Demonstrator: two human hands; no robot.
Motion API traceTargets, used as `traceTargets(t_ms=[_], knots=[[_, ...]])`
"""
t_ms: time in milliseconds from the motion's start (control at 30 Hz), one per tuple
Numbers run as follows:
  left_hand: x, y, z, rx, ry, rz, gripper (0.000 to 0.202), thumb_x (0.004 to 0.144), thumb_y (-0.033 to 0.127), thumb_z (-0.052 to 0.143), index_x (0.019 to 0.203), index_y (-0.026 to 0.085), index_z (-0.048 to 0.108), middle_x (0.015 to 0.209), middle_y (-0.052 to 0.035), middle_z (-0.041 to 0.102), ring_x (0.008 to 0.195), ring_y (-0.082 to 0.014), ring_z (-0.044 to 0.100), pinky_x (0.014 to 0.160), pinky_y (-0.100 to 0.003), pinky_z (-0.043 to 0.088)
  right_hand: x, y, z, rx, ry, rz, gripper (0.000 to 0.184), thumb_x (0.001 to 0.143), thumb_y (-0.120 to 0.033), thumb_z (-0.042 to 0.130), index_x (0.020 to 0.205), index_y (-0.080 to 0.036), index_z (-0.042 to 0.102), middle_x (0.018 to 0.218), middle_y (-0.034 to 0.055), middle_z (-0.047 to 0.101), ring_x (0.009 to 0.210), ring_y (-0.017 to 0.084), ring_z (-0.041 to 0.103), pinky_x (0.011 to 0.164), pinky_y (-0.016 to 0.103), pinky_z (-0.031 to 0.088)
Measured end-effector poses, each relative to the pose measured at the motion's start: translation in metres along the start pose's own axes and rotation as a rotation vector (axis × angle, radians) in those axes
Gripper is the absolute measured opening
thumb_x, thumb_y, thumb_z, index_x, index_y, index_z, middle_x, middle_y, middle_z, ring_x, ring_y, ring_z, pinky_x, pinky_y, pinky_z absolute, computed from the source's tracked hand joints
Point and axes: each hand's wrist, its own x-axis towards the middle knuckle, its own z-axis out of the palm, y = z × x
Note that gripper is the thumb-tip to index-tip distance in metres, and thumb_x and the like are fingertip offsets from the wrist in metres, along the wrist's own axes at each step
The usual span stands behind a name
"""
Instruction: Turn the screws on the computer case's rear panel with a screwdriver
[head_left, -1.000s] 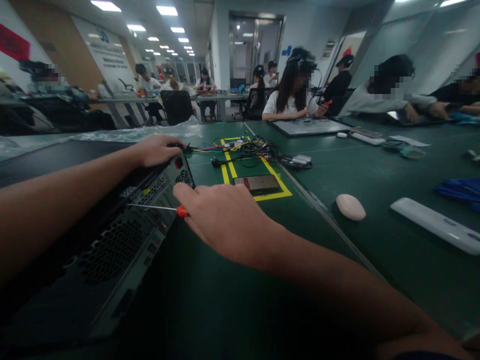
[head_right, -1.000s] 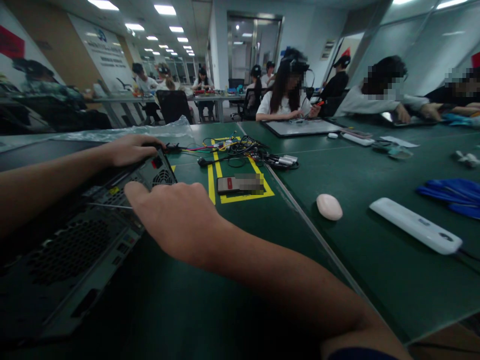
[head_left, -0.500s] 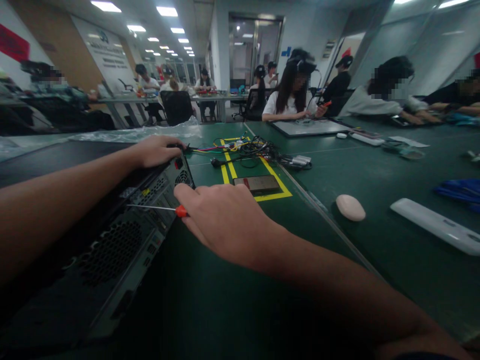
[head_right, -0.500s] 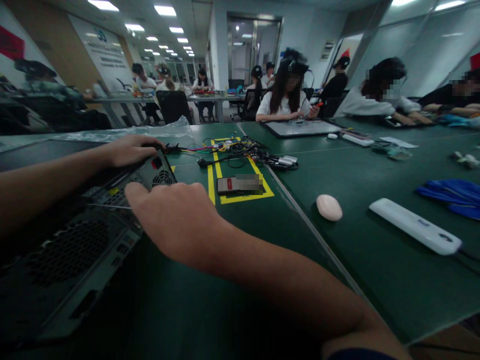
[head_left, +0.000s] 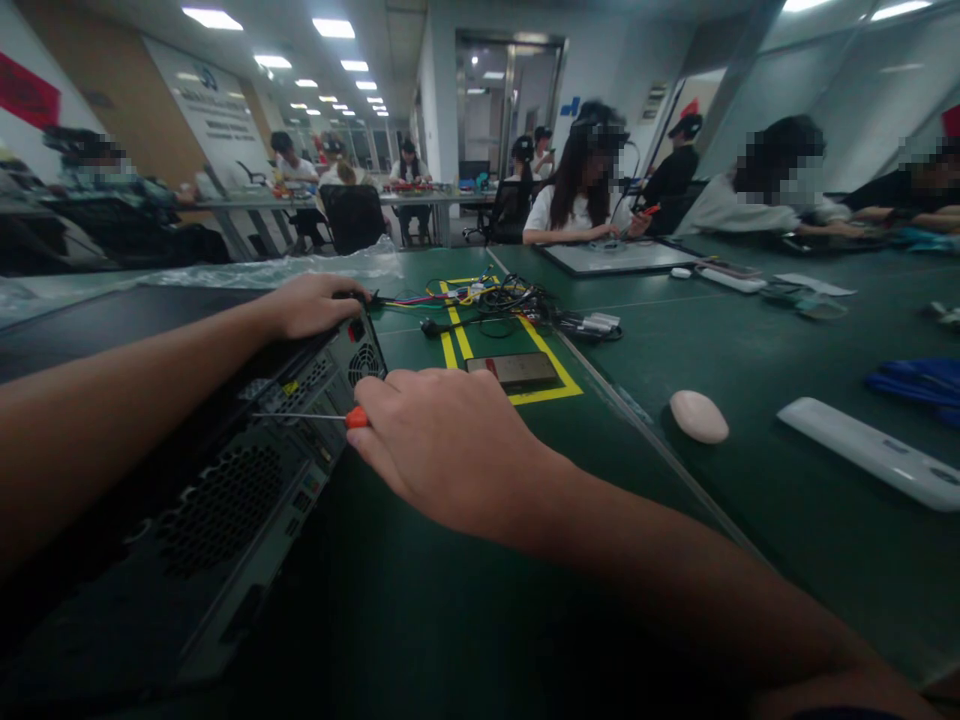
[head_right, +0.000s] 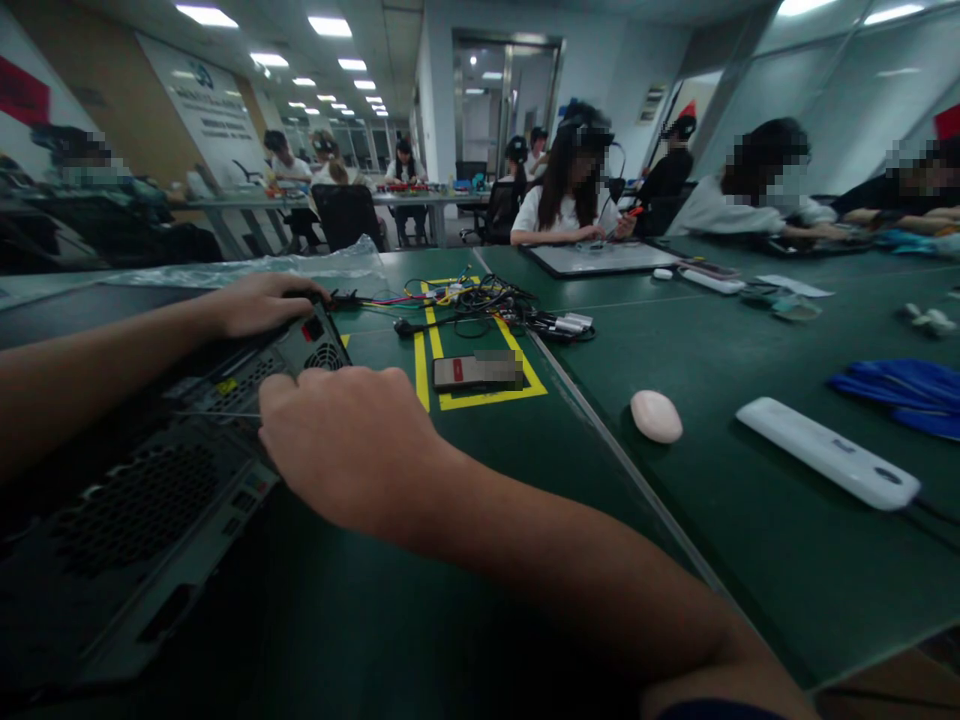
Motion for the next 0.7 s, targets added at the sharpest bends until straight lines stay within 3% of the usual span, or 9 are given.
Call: traceTargets(t_ms=[233, 367, 500, 700], knots=[[0.0, 0.0006, 0.0002, 0.003, 0.009, -0.004, 0.065, 0.076, 0.054, 0.047, 0.124, 0.022, 0.076, 0.126, -0.0091, 0.074, 0.115, -0.0378, 0.064, 0.107, -0.046, 0.047, 0.0016, -0.0009, 0.0026, 0.032, -0.006, 0.016, 0.029, 0.106, -0.035, 0.046, 0.099, -0.018, 0.068, 0.097, 0.0052, 0.077, 0.086, 0.025, 0.073, 0.064, 0.036, 0.048], [0.0005, 0.0007, 0.0004, 0.01, -0.002, -0.011, 0.066, 0.076, 0.055, 0.044, 0.124, 0.022, 0.075, 0.127, -0.0076, 0.074, 0.116, -0.0361, 0.064, 0.107, -0.044, 0.046, 0.0012, -0.0006, 0.0026, 0.028, -0.007, 0.014, 0.027, 0.101, -0.039, 0.058, 0.116, -0.017, 0.062, 0.101, 0.006, 0.077, 0.086, 0.025, 0.073, 0.066, 0.035, 0.05], [-0.0007, 0.0033, -0.0016, 0.028, -0.02, -0.012, 0.069, 0.077, 0.055, 0.043, 0.126, 0.019, 0.075, 0.128, -0.0084, 0.073, 0.116, -0.0344, 0.064, 0.107, -0.04, 0.046, 0.001, 0.0022, 0.0047, 0.027, 0.001, -0.021, 0.025, 0.102, -0.024, 0.053, 0.126, -0.018, 0.056, 0.1, 0.0044, 0.076, 0.082, 0.024, 0.073, 0.066, 0.034, 0.049], [-0.0049, 0.0089, -0.0053, 0.022, -0.055, 0.019, 0.067, 0.083, 0.047, 0.043, 0.13, 0.008, 0.07, 0.133, -0.0146, 0.069, 0.117, -0.0339, 0.061, 0.109, -0.044, 0.042, 0.0009, 0.0045, 0.0063, 0.002, 0.042, -0.031, 0.018, 0.102, -0.018, 0.048, 0.115, -0.019, 0.06, 0.097, 0.0034, 0.076, 0.083, 0.024, 0.073, 0.066, 0.035, 0.049]])
